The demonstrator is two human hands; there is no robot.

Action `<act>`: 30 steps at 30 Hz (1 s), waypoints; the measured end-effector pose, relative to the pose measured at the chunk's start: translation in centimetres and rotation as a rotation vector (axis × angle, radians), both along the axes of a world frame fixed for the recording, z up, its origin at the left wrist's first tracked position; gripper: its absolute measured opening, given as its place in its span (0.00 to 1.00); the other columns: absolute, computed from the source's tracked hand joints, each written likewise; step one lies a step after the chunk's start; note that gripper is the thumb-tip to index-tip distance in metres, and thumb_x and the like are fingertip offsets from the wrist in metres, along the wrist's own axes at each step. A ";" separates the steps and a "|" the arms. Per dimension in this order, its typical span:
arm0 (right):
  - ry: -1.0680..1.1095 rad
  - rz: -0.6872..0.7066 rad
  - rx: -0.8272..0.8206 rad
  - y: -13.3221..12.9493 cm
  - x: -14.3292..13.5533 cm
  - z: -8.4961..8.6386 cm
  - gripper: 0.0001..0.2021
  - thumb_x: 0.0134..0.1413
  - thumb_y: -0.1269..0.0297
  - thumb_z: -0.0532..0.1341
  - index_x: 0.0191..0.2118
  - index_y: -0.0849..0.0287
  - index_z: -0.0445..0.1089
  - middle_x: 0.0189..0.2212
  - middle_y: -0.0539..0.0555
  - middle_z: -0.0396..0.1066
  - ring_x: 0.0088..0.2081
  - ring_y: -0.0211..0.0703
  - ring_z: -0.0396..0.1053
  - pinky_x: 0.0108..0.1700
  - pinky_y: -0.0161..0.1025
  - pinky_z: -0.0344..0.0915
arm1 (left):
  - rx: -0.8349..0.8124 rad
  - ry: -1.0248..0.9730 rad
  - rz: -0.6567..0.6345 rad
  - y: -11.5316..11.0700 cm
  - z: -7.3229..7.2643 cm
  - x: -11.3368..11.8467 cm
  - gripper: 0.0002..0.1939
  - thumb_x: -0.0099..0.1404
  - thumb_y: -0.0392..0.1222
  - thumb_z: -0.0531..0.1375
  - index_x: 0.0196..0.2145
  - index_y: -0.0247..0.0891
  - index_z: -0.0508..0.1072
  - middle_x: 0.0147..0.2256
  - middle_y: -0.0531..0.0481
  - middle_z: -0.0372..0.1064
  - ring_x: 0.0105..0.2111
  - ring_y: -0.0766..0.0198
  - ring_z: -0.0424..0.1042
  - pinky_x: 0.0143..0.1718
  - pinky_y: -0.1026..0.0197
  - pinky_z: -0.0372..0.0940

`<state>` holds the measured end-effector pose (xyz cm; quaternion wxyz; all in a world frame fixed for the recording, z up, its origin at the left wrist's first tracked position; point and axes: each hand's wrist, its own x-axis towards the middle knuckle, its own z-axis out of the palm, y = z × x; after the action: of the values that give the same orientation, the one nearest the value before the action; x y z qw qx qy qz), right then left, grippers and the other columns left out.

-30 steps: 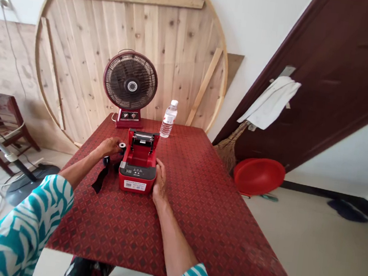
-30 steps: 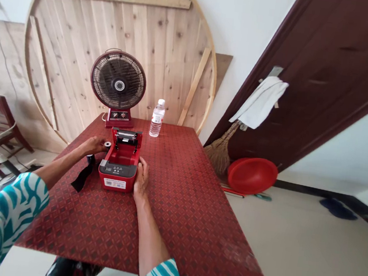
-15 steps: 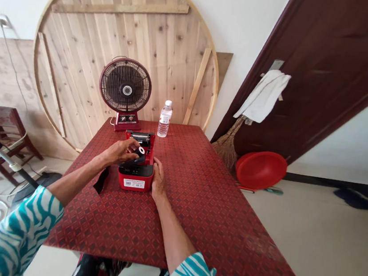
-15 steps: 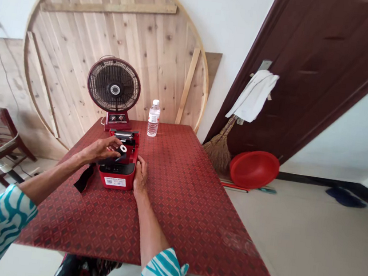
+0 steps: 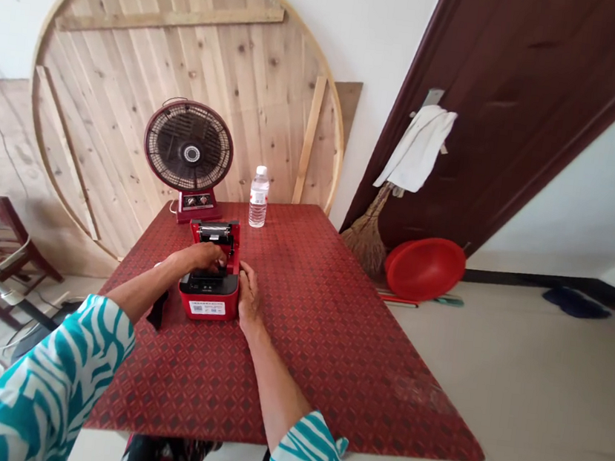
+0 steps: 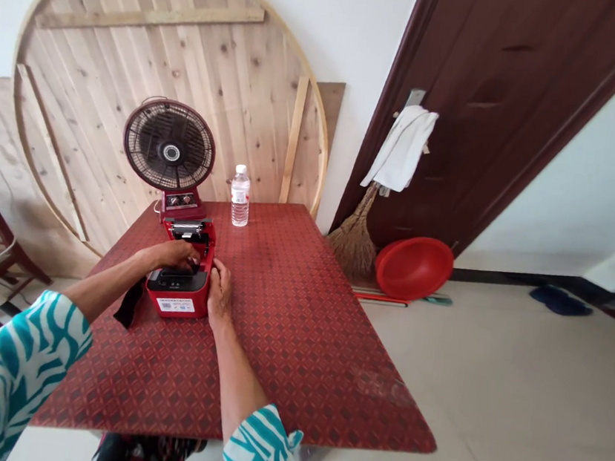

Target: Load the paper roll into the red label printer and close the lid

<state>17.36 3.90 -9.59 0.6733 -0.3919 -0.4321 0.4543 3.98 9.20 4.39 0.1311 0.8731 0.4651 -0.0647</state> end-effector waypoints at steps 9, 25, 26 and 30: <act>0.136 0.007 -0.099 2.0 0.4 1.8 0.22 0.55 0.48 0.57 0.52 0.51 0.69 0.54 0.52 0.71 0.56 0.46 0.66 0.59 0.47 0.60 | -0.012 -0.509 0.108 -6.3 1.6 -3.3 0.17 0.66 0.51 0.54 0.42 0.38 0.78 0.37 0.49 0.79 0.37 0.61 0.75 0.40 0.64 0.67; -0.239 -0.044 0.247 -1.9 1.6 6.8 0.17 0.61 0.51 0.52 0.34 0.53 0.74 0.51 0.53 0.71 0.54 0.46 0.67 0.62 0.47 0.56 | 0.444 -0.598 -0.052 -12.1 -0.6 -4.7 0.14 0.71 0.45 0.53 0.43 0.40 0.77 0.40 0.44 0.78 0.43 0.59 0.75 0.48 0.57 0.67; -0.235 -0.044 0.251 -2.4 1.5 6.4 0.16 0.61 0.51 0.52 0.37 0.53 0.74 0.51 0.54 0.72 0.54 0.46 0.67 0.62 0.47 0.56 | 0.480 -0.619 0.017 -11.9 -0.8 -5.0 0.14 0.71 0.44 0.52 0.44 0.40 0.77 0.40 0.44 0.77 0.44 0.59 0.75 0.48 0.57 0.67; -0.194 -0.042 0.262 -3.1 0.9 5.7 0.18 0.61 0.51 0.53 0.49 0.54 0.70 0.42 0.54 0.76 0.53 0.46 0.68 0.62 0.48 0.56 | 0.567 -0.583 0.122 -10.8 -1.8 -6.2 0.17 0.69 0.39 0.51 0.50 0.38 0.74 0.48 0.41 0.74 0.50 0.56 0.71 0.53 0.52 0.65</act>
<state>18.29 0.83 -3.86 0.6832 -0.3516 -0.5423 0.3399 -2.21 -1.57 2.59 0.0151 0.8273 0.4586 0.3241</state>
